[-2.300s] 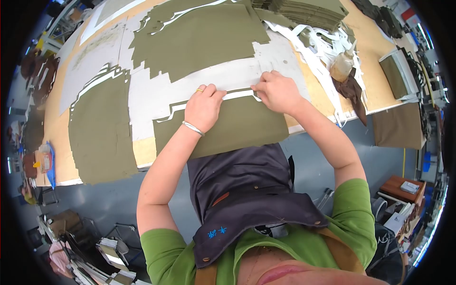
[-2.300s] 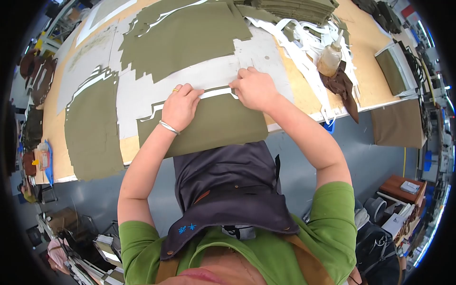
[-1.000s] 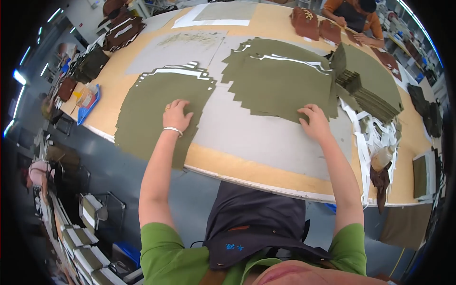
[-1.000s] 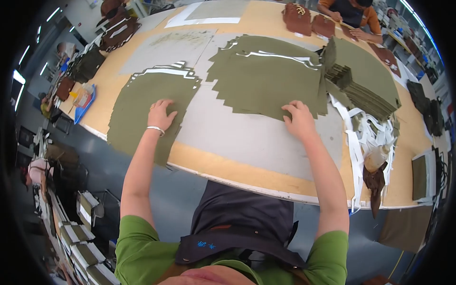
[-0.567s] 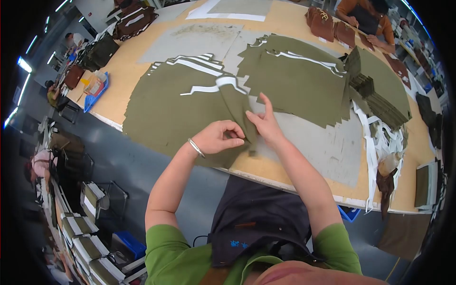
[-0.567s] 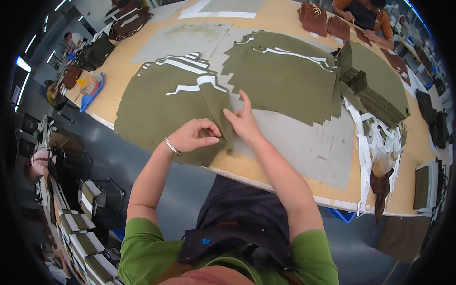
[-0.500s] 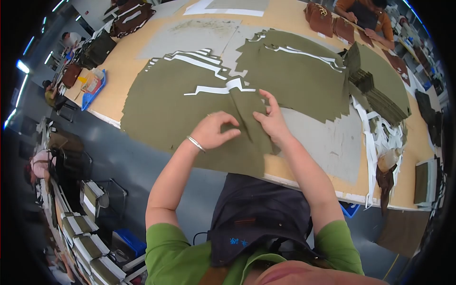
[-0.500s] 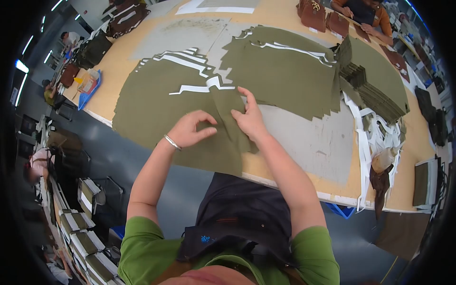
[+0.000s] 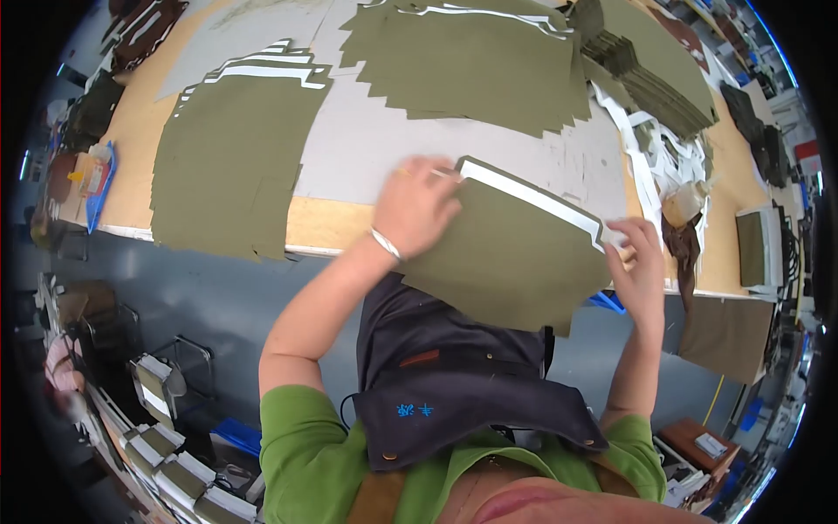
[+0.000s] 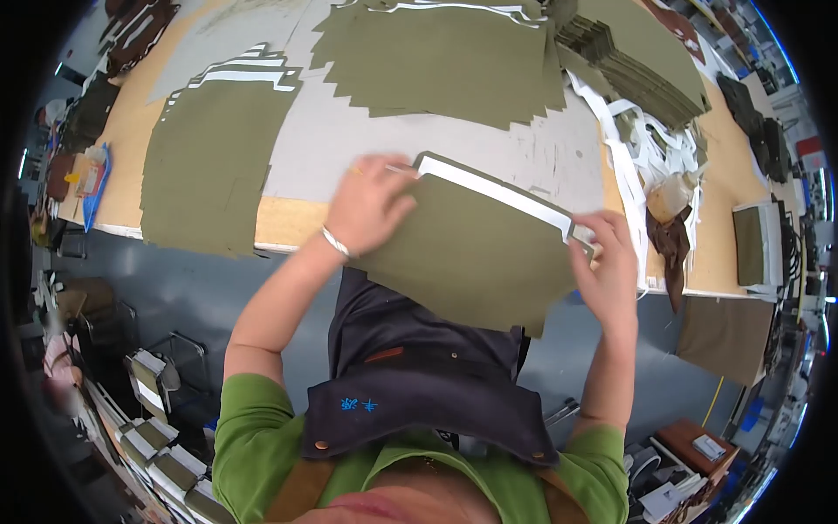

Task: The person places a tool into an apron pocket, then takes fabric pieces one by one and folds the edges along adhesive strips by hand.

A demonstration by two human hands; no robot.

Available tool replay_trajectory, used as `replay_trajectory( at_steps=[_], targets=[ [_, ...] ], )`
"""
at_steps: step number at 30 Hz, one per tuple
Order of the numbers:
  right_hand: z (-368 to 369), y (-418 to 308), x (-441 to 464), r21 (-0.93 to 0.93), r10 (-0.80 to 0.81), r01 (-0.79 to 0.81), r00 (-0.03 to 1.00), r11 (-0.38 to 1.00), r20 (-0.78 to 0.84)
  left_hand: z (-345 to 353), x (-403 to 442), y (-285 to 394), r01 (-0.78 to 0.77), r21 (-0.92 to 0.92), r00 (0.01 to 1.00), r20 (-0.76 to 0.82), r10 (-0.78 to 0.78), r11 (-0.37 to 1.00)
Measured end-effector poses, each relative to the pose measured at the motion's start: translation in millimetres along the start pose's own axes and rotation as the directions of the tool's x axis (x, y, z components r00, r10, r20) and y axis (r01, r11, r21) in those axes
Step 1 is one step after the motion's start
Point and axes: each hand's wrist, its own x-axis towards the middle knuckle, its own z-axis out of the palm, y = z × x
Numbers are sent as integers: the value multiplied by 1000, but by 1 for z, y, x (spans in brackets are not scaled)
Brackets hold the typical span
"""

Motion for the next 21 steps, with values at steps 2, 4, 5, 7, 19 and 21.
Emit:
replay_trajectory(
  at_steps=[2,4,5,7,19,21],
  targets=[
    [31,-18,24,263,-120,89,987,961,105,0,14,-23,171,-13,984,-46,-171,985],
    [79,-34,53,331,-240,155,942,931,233,-9,32,-30,360,-123,917,227,-327,925],
    [104,-43,67,336,-267,173,929,926,255,-14,41,-31,457,-155,852,359,-381,876],
    [146,-50,87,308,-295,209,918,928,265,-18,51,-35,403,-162,851,427,-305,901],
    [168,-47,94,319,-275,184,923,930,268,-8,35,-57,133,-266,972,223,-73,955],
    [168,-47,93,324,-279,190,926,927,255,-6,32,-57,111,-254,977,205,-58,961]
  ],
)
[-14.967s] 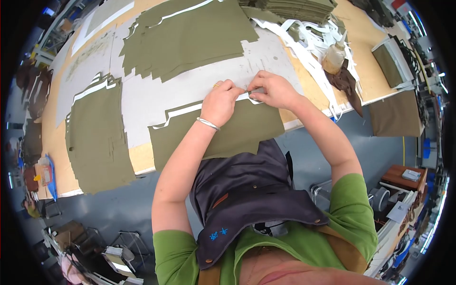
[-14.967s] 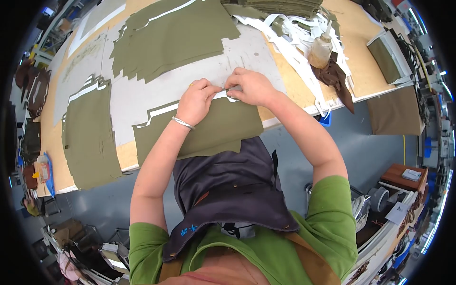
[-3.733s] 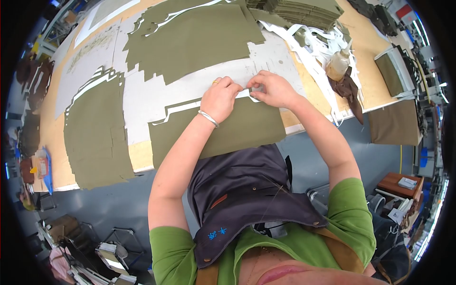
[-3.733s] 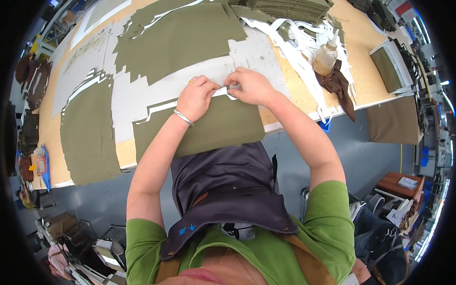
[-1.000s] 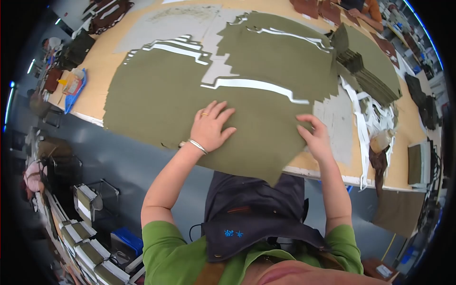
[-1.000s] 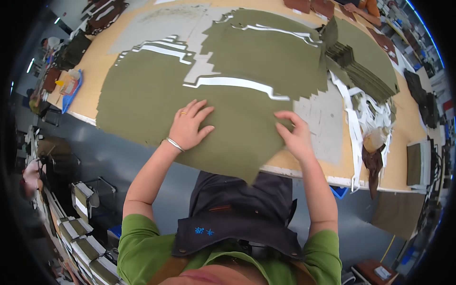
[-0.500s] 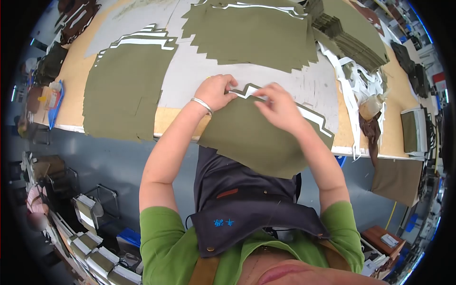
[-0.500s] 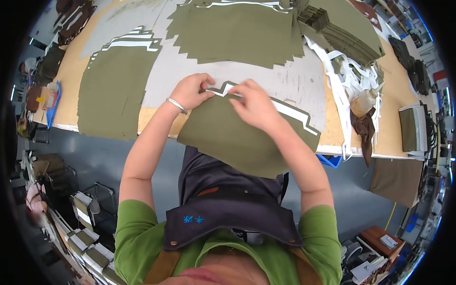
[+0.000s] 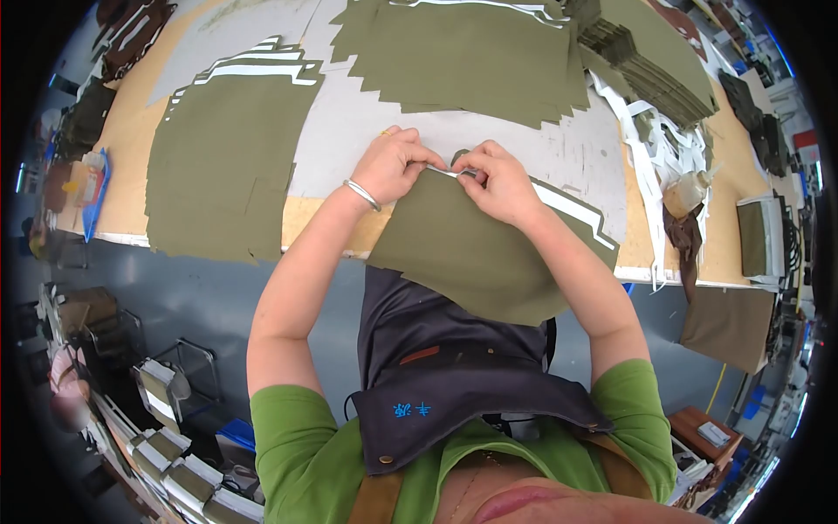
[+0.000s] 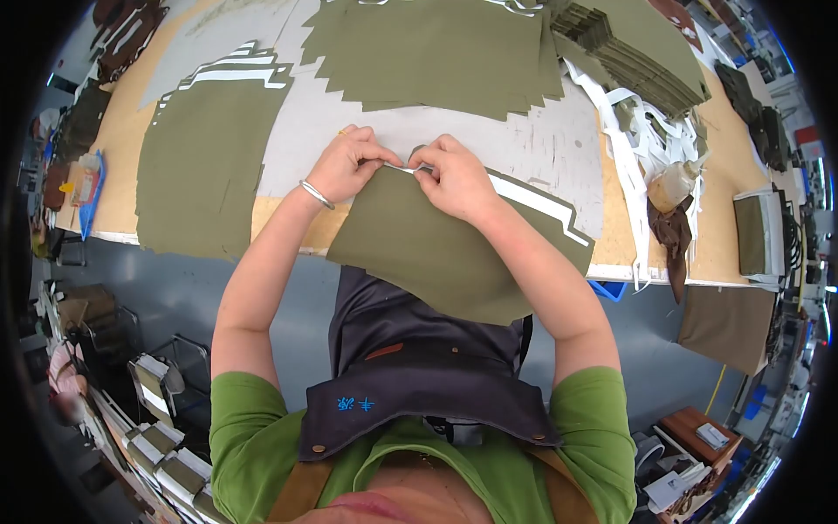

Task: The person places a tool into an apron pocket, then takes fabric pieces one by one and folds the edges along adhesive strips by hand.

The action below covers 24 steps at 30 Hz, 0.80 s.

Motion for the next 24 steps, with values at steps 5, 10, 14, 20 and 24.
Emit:
replay_trajectory(
  at_steps=[5,10,14,20,24],
  targets=[
    [-8,-8,-4,-487,-239,251,967,836,88,6,-16,6,-181,380,964,-114,240,907],
    [-20,-5,13,-437,-107,113,994,893,39,21,-28,39,-170,638,937,-130,323,751],
    [-28,-2,31,-308,111,-56,981,950,162,38,-32,37,-55,450,960,-223,172,891],
    [-32,12,35,-122,80,-54,972,991,221,36,-31,41,98,268,959,-284,-19,958],
    [-27,-5,14,-38,123,-123,992,992,-16,37,-34,48,84,321,962,-275,8,943]
  ],
)
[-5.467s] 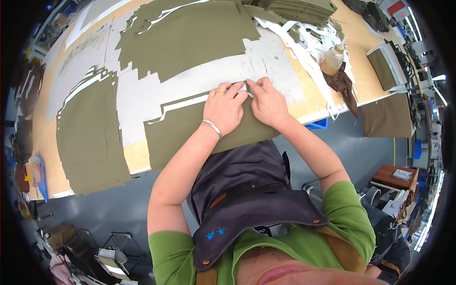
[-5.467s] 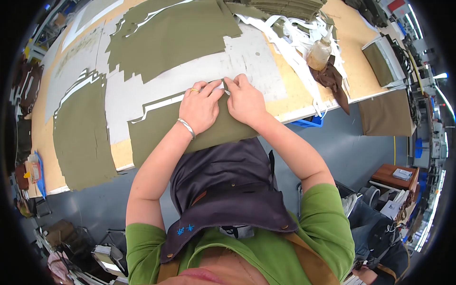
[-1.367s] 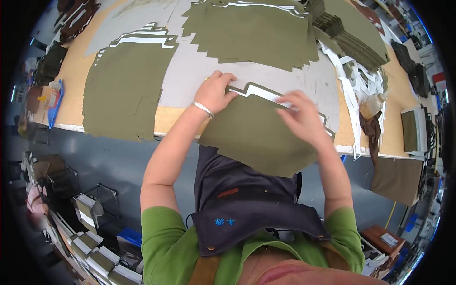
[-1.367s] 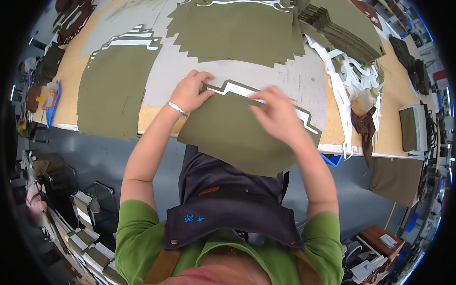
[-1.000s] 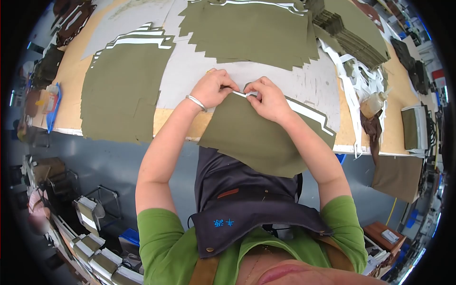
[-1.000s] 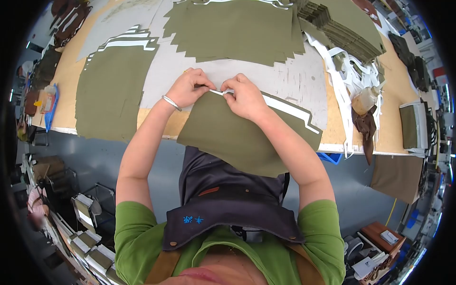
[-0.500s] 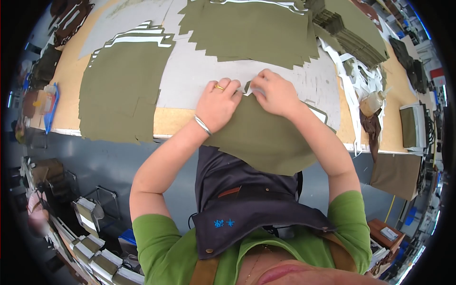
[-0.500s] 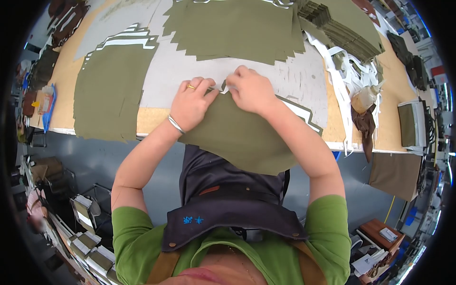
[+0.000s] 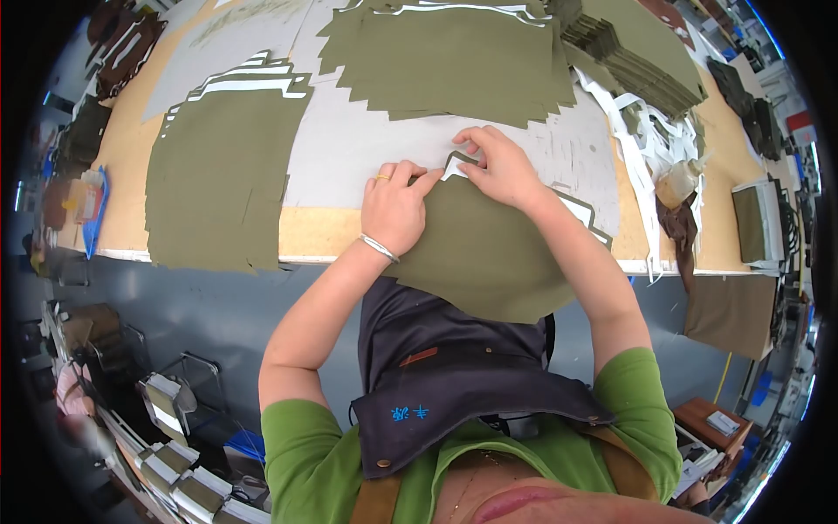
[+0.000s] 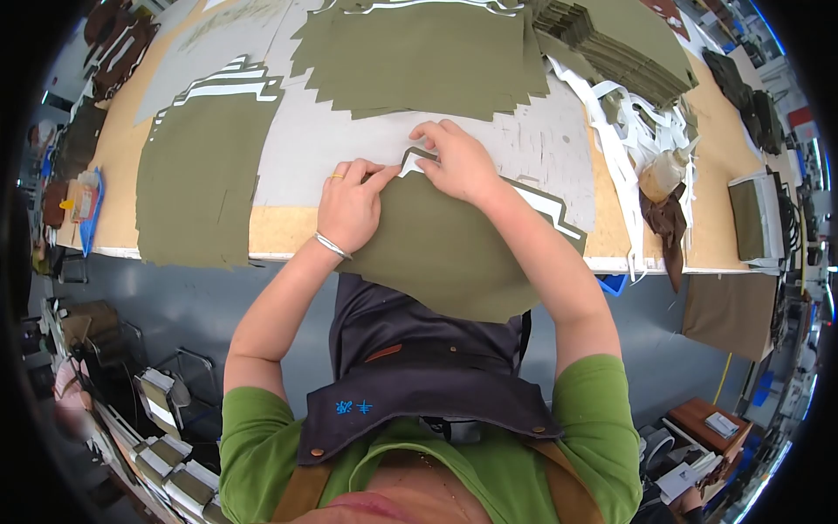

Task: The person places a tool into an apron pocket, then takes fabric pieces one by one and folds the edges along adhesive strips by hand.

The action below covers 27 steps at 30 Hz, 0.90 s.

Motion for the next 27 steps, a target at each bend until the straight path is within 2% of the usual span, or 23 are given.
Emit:
replay_trajectory(
  at_steps=[3,6,9,12,15,18,21,24,27],
  targets=[
    [15,16,-14,-71,-237,230,963,971,-125,1,-3,0,-30,63,999,-10,31,998],
    [22,25,-21,-205,-394,358,901,911,-181,1,-5,2,-103,173,994,-17,108,979],
    [26,27,-22,-263,-429,376,885,889,-184,5,-4,1,-256,388,963,19,270,885],
    [28,27,-22,-295,-444,379,873,877,-199,-1,0,2,-239,364,971,104,216,900],
    [29,29,-24,-258,-436,381,877,888,-204,-4,1,-1,-249,312,968,75,238,917],
    [30,29,-22,-268,-452,392,865,880,-218,-3,-1,1,-277,370,960,63,273,887],
    [30,28,-23,-266,-446,385,866,884,-228,-5,0,1,-248,332,969,102,226,910],
    [31,28,-24,-250,-436,379,868,891,-238,-7,-1,-6,-187,193,982,76,176,963],
    [31,27,-24,-257,-436,377,869,890,-233,-9,-1,-3,-171,196,984,87,157,966]
  ],
)
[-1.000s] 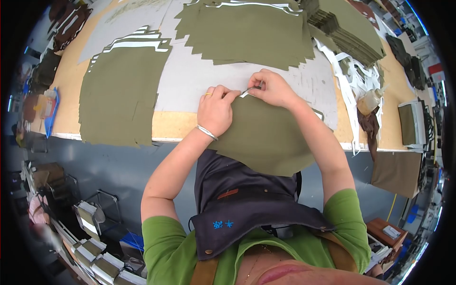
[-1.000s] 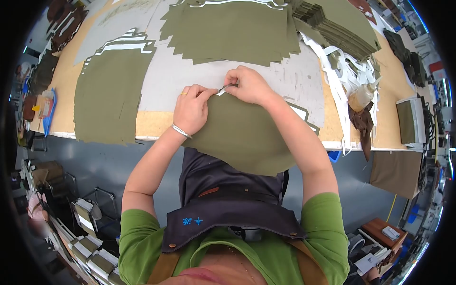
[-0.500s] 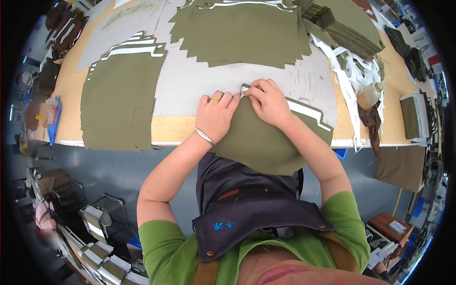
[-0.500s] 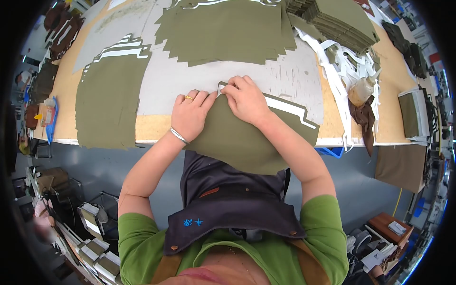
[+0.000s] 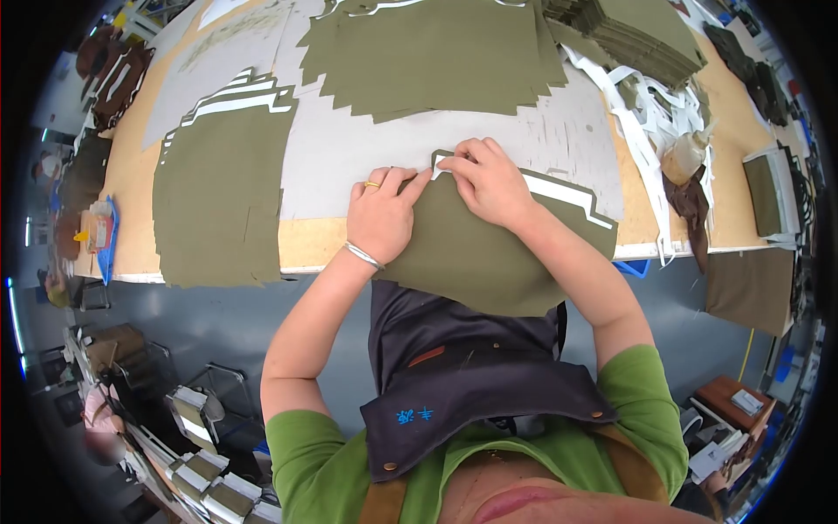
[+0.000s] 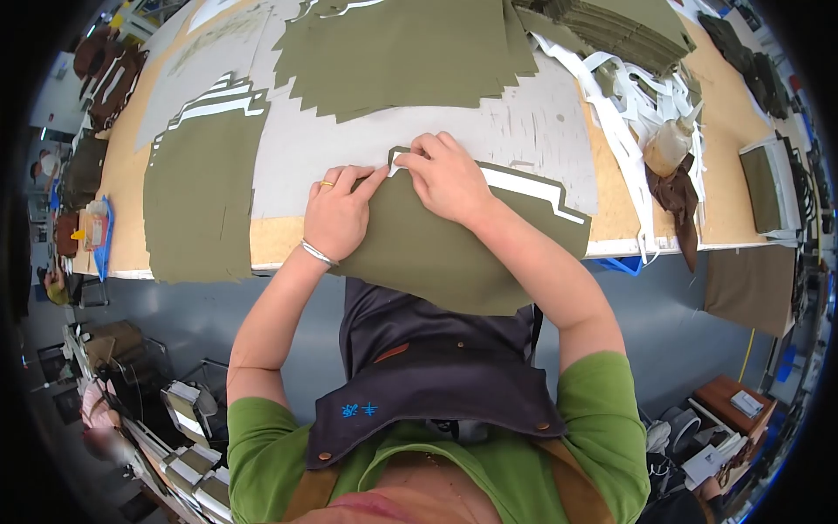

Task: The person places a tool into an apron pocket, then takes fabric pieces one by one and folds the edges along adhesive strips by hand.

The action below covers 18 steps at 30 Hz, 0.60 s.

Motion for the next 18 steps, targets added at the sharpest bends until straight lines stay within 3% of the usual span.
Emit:
replay_trajectory(
  at_steps=[18],
  targets=[
    [-1,1,-1,32,-3,3,1000,999,3,-9,8,-9,-200,171,978,86,188,965]
  ],
)
